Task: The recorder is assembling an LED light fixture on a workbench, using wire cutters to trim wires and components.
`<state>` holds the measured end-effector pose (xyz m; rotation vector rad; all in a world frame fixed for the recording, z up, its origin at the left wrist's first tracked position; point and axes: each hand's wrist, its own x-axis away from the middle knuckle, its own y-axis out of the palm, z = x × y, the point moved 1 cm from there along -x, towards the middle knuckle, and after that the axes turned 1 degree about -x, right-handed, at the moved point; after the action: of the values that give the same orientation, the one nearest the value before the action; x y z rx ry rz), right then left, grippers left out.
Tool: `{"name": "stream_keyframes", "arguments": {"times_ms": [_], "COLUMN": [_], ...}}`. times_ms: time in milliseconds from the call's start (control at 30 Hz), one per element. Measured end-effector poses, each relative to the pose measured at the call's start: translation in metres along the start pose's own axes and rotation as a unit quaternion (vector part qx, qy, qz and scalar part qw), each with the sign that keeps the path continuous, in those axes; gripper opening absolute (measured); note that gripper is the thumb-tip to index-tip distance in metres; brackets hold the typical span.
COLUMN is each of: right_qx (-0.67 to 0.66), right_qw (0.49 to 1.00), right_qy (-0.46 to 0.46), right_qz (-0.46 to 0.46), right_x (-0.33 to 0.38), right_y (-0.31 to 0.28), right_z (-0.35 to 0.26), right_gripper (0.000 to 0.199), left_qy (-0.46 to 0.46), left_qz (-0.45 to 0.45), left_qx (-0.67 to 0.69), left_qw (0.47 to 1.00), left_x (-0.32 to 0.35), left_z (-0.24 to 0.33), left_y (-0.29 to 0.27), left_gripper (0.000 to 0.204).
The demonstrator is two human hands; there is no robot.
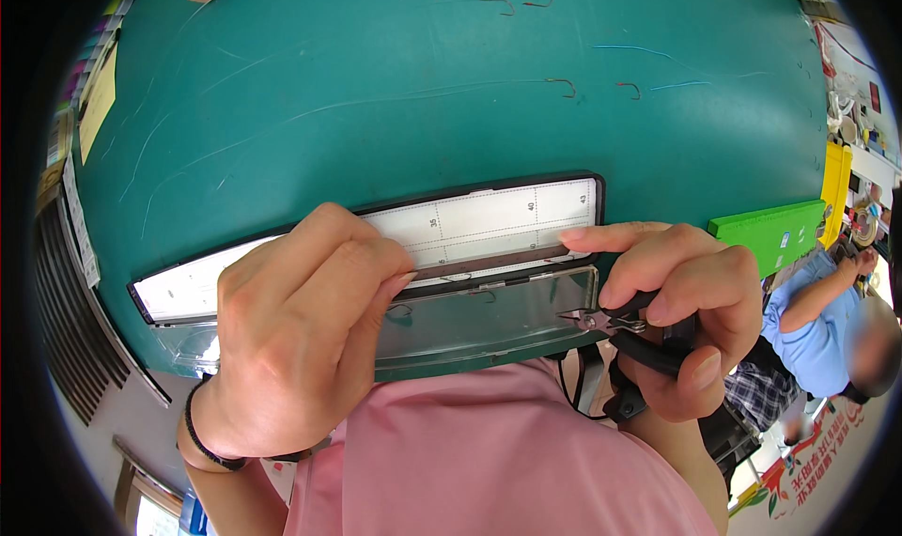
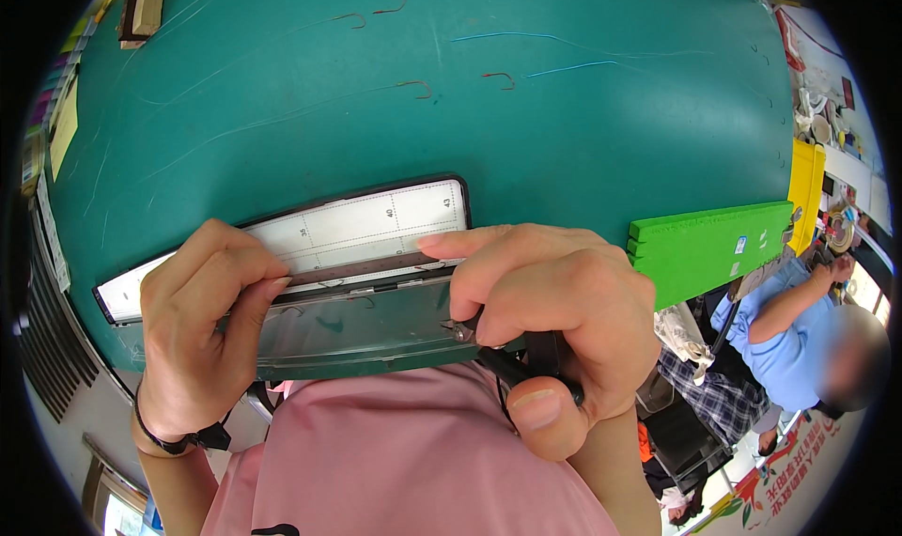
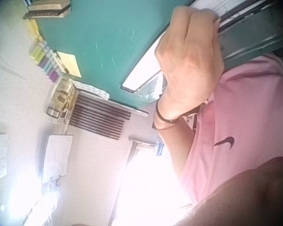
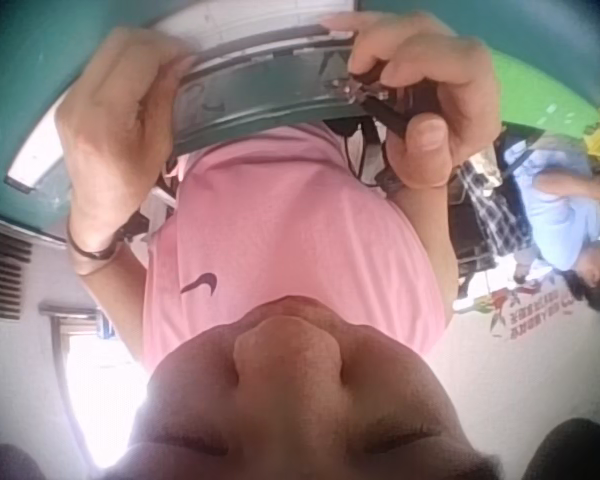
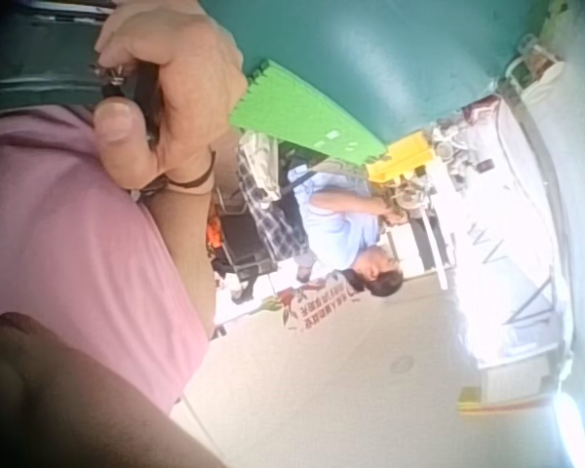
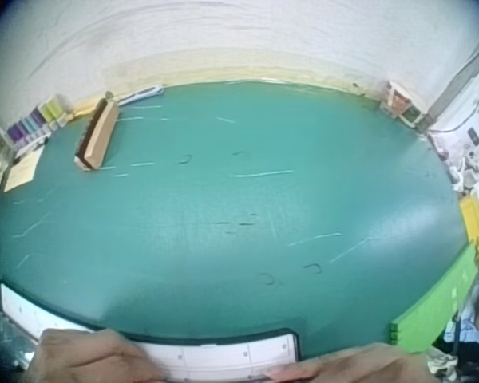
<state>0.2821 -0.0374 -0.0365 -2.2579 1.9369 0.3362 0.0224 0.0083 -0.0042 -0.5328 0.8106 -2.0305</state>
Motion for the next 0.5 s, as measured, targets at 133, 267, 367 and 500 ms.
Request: {"name": "stream_keyframes", "arguments": {"times_ms": [133,267,367,500], "right_qx": [-0.003,-0.007,-0.013,-0.005], "right_qw": [1.000,1.000,0.999,0.997], "right_qy": [0.005,0.011,0.019,0.040], "right_qz": [0.009,0.013,0.031,0.073], "right_x": [0.0017,0.0034,0.0052,0.0076], "right_y": [0.0023,0.0030,0.0040,0.0072], "right_z": [0.0014,0.0031,0.0013,-0.0034], "right_gripper": [0.046,0.045,0.043,0.040], "left_qy": [0.005,0.007,0.011,0.019], "left_qz": [0.005,-0.003,-0.008,-0.020], "left_qx": [-0.003,-0.010,0.004,0.007], "left_qw": [1.000,1.000,1.000,1.000], "left_x": [0.0011,0.0020,0.0031,0.0024], "left_z": [-0.0021,-0.0032,-0.0062,-0.0053], "left_y": [0.0004,-0.0009,-0.0008,-0.0020], "left_gripper": [0.019,0.019,0.019,0.019]}}
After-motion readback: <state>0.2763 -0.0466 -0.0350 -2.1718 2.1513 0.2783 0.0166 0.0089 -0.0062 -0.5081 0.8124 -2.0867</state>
